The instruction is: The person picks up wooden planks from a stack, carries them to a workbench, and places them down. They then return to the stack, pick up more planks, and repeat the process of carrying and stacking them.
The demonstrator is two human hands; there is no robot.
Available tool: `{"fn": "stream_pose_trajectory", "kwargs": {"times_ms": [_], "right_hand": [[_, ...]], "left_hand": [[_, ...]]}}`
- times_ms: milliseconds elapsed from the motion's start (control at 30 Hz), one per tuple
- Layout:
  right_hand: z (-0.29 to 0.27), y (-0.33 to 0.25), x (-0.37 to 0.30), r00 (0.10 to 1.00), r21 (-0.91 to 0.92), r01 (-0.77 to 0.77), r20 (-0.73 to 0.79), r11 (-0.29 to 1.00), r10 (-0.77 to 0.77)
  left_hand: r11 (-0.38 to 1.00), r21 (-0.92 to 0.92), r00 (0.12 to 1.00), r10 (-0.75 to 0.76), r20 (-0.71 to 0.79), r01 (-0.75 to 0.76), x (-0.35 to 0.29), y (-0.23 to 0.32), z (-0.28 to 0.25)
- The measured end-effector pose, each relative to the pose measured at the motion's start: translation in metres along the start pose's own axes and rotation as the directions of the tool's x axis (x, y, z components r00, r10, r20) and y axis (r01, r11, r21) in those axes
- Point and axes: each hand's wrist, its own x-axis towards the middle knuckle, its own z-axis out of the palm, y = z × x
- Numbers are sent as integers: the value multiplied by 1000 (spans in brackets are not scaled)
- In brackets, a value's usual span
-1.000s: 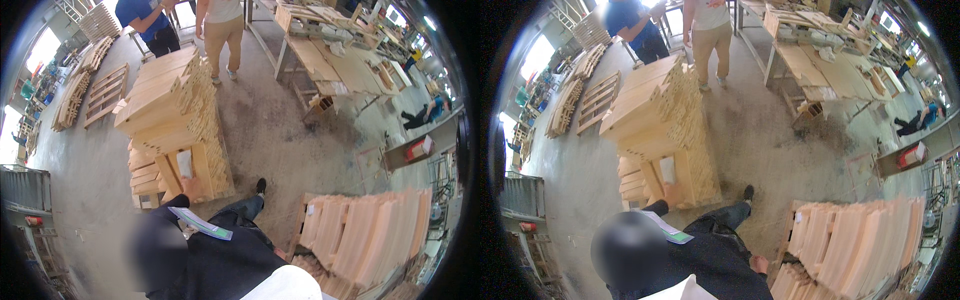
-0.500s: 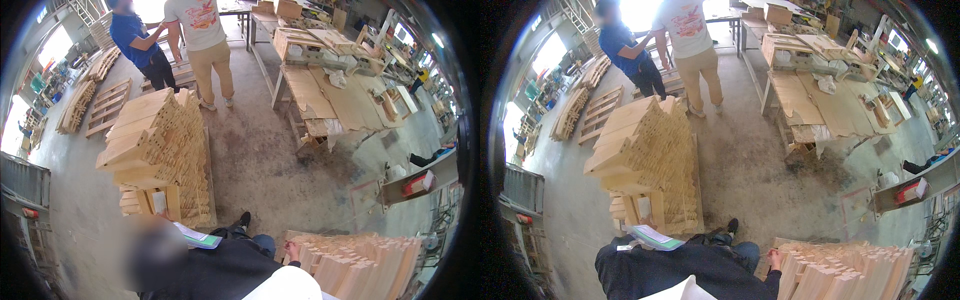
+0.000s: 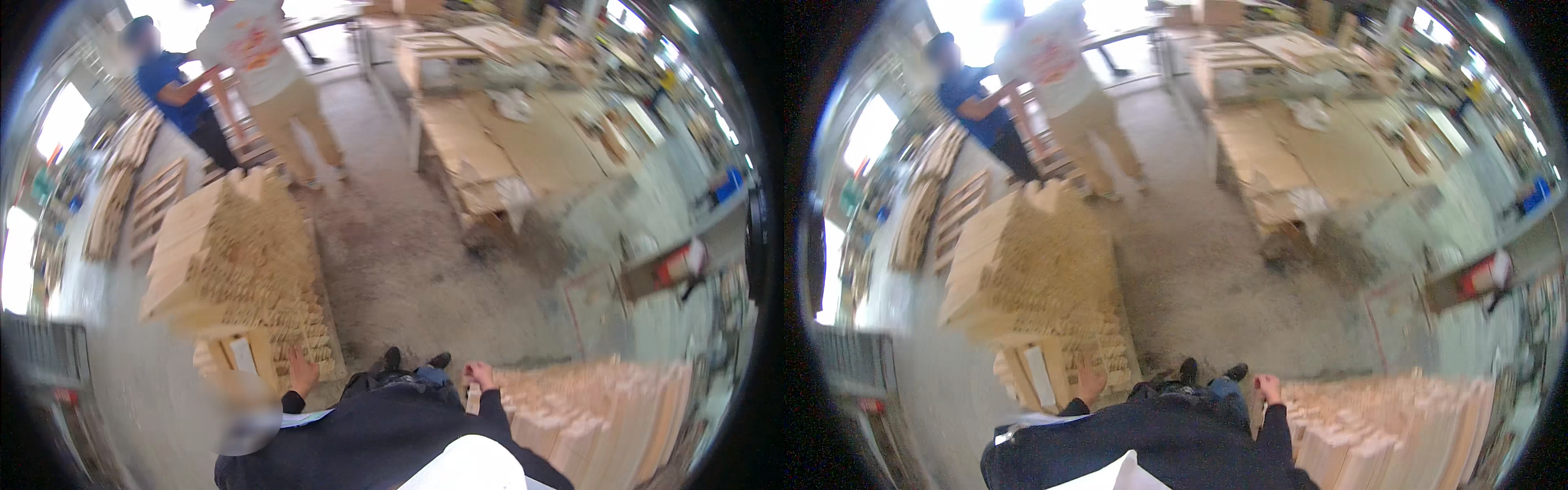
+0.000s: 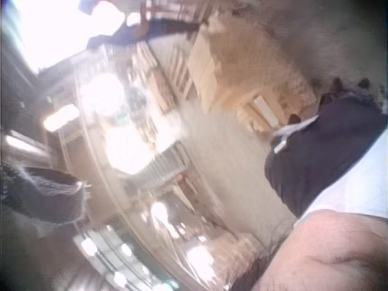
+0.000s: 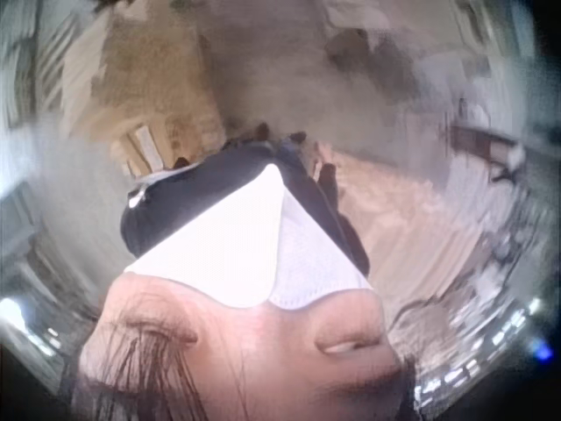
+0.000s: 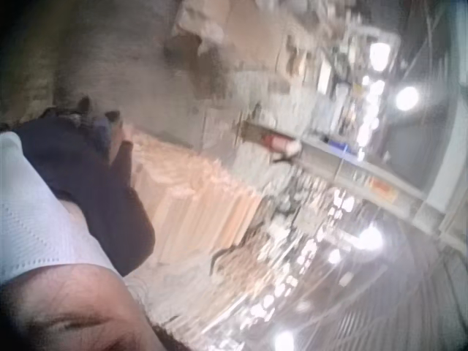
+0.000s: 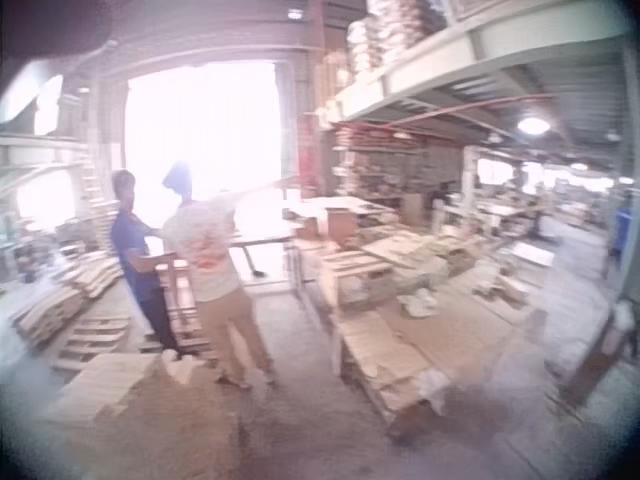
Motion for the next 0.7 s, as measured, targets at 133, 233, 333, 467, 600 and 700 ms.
{"fn": "stream_pose_trajectory", "kwargs": {"times_ms": [133,233,333,467,600,700], "right_hand": [[-9,-50,-18,998,87,-57,1,995,57],[-23,-42,-30,991,139,-60,-109,988,76],[-33,-21,-41,978,208,-130,-132,969,159],[-36,-14,-45,970,98,-198,-123,975,209],[-37,74,-25,998,171,-4,-62,985,15],[-30,45,-42,940,354,-324,13,877,342]], "left_hand": [[1000,-12,981,-25,191,28,14,30,34],[996,85,933,-41,357,11,42,50,57],[999,49,898,-34,439,14,67,53,83],[987,3,909,148,390,-162,85,39,110],[944,108,807,202,555,-311,106,61,132],[974,-23,857,209,471,-225,99,85,124]]}}
